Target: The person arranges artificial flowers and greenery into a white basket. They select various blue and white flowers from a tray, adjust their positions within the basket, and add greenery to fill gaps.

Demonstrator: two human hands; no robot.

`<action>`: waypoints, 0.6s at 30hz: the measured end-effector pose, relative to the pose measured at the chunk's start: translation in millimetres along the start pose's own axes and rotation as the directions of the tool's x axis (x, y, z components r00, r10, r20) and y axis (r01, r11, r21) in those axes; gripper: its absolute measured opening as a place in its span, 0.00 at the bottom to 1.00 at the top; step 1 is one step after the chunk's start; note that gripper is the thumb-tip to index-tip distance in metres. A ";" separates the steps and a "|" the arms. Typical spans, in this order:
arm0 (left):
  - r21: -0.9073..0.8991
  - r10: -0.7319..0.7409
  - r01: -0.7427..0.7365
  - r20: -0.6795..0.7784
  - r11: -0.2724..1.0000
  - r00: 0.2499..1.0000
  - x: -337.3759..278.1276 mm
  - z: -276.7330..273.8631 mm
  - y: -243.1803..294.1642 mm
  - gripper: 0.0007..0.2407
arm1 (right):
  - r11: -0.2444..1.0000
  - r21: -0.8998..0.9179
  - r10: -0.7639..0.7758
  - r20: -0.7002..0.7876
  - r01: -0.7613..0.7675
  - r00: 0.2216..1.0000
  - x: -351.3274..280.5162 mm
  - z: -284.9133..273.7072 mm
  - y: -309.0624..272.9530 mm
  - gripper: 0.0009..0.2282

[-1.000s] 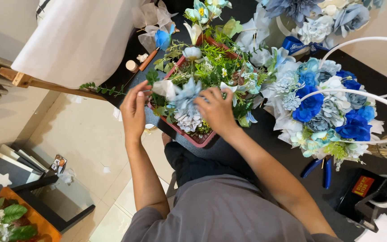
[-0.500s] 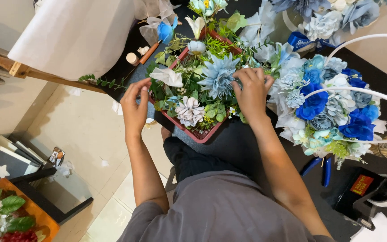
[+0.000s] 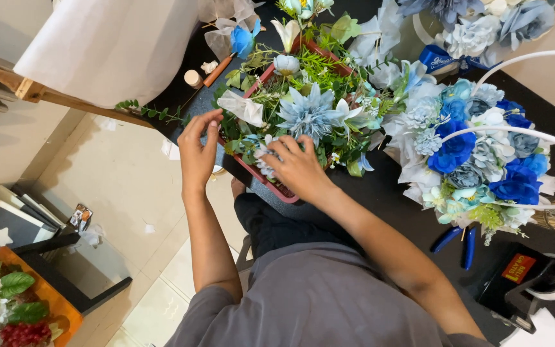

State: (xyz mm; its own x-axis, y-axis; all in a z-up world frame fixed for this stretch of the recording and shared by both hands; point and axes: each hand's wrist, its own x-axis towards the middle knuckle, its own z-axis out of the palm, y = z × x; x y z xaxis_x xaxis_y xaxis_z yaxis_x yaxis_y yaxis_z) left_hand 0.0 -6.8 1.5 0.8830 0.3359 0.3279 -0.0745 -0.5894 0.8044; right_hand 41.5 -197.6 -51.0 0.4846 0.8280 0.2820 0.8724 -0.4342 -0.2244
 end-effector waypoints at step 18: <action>0.429 -0.088 -0.098 0.393 0.898 0.915 -12.4 10.6 -36.2 0.18 | 0.938 0.148 0.347 -0.392 -0.314 0.852 -2.8 -47.6 50.3 0.07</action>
State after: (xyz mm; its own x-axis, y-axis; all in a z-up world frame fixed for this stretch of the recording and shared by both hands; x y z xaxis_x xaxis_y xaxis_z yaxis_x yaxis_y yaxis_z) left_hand -3.4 2.6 -37.0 0.9969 0.0707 0.0345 0.0457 -0.8774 0.4777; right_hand 87.1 -238.6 -18.7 0.7406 0.4158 0.5279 0.6566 -0.6148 -0.4368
